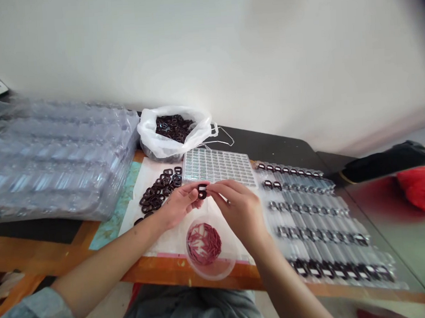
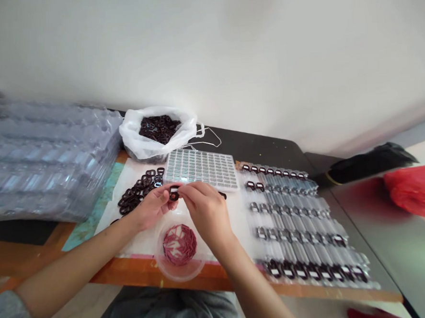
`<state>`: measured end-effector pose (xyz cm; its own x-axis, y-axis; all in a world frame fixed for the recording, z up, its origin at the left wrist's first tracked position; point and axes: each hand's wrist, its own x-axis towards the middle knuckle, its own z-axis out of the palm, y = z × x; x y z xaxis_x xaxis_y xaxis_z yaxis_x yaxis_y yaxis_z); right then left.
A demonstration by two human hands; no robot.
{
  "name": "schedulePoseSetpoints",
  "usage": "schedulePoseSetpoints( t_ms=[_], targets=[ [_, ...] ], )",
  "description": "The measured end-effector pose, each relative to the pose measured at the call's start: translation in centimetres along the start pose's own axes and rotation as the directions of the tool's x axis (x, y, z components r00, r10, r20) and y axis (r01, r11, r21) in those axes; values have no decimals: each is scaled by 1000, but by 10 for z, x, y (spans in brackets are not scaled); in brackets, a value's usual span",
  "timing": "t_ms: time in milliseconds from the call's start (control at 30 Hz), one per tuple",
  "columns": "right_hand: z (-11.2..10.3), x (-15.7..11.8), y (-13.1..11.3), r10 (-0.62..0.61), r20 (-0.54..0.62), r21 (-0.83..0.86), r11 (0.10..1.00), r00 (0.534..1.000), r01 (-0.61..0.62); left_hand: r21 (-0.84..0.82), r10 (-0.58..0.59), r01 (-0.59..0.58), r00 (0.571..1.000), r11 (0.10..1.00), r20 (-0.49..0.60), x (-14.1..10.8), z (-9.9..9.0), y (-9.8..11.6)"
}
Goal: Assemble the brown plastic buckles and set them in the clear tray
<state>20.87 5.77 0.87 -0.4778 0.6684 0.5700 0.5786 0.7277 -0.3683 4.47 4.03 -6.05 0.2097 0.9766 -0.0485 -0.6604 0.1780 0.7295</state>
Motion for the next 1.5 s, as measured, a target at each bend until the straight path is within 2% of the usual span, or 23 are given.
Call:
schedulePoseSetpoints(
  t_ms=[133, 267, 467, 633, 867, 967, 1233, 1500],
  targets=[
    [1, 2, -1, -9, 13, -23, 1000, 1000, 9, -2, -10, 10, 1000, 1000, -16, 1, -1, -1],
    [3, 2, -1, -73, 36, -60, 995, 997, 76, -9, 1, -2, 999, 1000, -55, 2, -2, -2],
    [8, 6, -1, -227, -46, -169, 961, 973, 217, 1, -14, 14, 1000, 1000, -6, 3, -4, 1],
    [9, 7, 0, -285, -26, -228, 935, 958, 272, -9, -21, 21, 1000, 1000, -8, 3, -2, 4],
    [16, 4, 4, -207, -93, -207, 961, 974, 185, -27, -40, 41, 998, 999, 42, 2, -5, 3],
    [18, 3, 3, -161, -130, -148, 979, 978, 141, -37, -23, 24, 1000, 999, 8, 0, -2, 3],
    [15, 6, -1, 21, -91, 1, 1000, 996, -21, -57, 0, -2, 1000, 998, -31, 0, -3, -1],
    [10, 4, 2, 42, -76, 67, 997, 996, -37, -57, -10, 7, 998, 998, -56, -1, 2, 0]
  ],
)
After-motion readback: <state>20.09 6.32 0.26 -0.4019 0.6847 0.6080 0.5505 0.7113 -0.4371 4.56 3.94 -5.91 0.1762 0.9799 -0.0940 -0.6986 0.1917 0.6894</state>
